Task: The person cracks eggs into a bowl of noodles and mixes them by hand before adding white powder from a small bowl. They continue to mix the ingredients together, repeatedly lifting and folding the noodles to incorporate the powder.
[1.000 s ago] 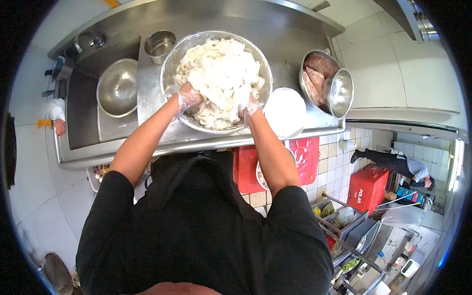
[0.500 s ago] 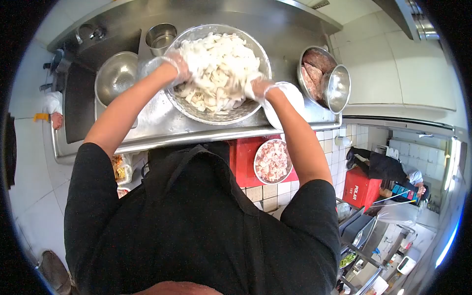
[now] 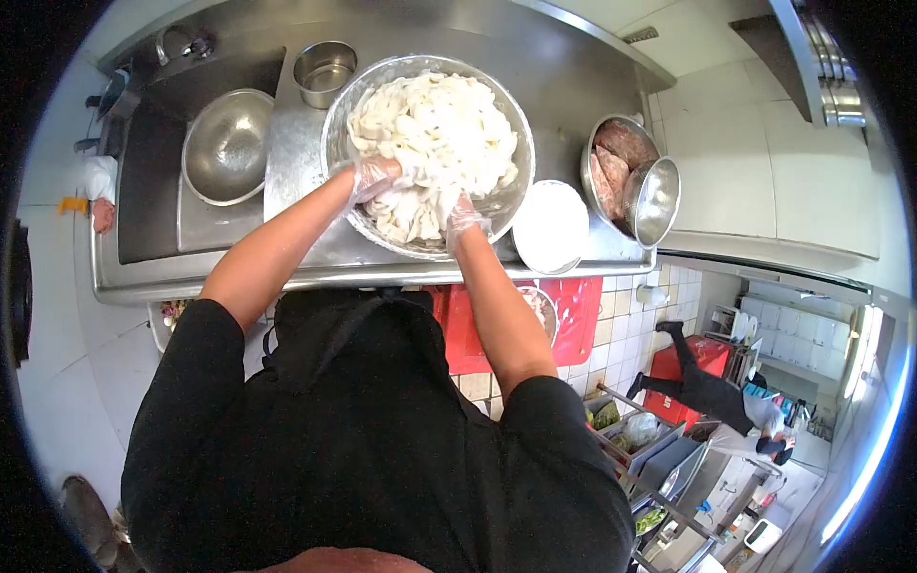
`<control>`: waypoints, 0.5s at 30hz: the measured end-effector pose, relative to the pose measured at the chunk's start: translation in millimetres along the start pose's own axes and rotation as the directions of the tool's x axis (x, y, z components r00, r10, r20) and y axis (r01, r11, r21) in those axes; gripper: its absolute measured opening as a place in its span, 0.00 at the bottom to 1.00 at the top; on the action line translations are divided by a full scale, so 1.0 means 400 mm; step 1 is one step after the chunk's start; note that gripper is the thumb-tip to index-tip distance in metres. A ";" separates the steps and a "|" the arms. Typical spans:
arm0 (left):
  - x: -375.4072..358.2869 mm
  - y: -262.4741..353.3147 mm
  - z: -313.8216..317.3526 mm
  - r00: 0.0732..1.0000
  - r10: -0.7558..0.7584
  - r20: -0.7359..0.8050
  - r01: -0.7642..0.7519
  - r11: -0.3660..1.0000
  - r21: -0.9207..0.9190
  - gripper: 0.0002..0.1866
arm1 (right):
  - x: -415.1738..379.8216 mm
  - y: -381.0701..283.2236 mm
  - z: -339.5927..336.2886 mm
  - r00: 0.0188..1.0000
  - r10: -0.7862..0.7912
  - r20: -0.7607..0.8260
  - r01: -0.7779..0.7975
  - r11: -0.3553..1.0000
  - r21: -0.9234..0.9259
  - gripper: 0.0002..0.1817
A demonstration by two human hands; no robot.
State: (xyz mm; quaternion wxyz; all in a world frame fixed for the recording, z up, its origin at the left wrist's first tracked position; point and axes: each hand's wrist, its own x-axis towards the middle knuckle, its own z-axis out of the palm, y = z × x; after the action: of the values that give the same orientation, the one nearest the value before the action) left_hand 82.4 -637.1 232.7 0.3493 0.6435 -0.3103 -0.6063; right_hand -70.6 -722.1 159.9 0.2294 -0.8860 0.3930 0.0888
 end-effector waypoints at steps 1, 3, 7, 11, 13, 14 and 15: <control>0.002 -0.008 -0.001 0.998 0.058 0.028 -0.059 0.998 0.028 0.20 | 0.004 0.009 0.007 0.998 0.007 -0.064 0.002 0.991 0.137 0.15; 0.075 -0.094 -0.012 0.964 0.229 0.139 -0.256 0.939 0.229 0.18 | 0.006 0.025 0.015 0.983 0.034 -0.178 0.035 0.928 0.370 0.15; 0.296 -0.317 0.005 0.795 0.606 0.013 -0.602 0.786 0.141 0.09 | -0.009 0.036 0.001 0.914 0.082 -0.398 0.185 0.787 0.588 0.15; 0.107 -0.056 -0.033 0.725 0.652 0.220 -0.372 0.102 0.923 0.08 | 0.004 0.064 -0.076 0.734 -0.037 -0.678 0.405 0.826 0.393 0.16; 0.101 -0.005 -0.057 0.811 0.567 0.141 -0.335 0.253 0.908 0.08 | 0.009 0.073 -0.143 0.633 -0.194 -0.750 0.447 0.882 0.149 0.16; 0.147 0.000 -0.084 0.823 0.568 0.010 -0.409 0.580 0.705 0.08 | 0.001 0.080 -0.194 0.688 -0.340 -0.641 0.322 0.935 -0.151 0.18; 0.145 0.023 -0.089 0.801 0.599 -0.009 -0.403 0.550 0.732 0.09 | -0.006 0.063 -0.245 0.667 -0.420 -0.615 0.291 0.907 -0.304 0.16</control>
State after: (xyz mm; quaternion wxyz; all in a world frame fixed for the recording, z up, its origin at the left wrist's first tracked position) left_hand 122.3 -687.5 208.1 0.2761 0.6815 -0.6387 -0.2266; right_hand -93.1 -781.8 238.2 0.0050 -0.9344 0.2578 -0.2459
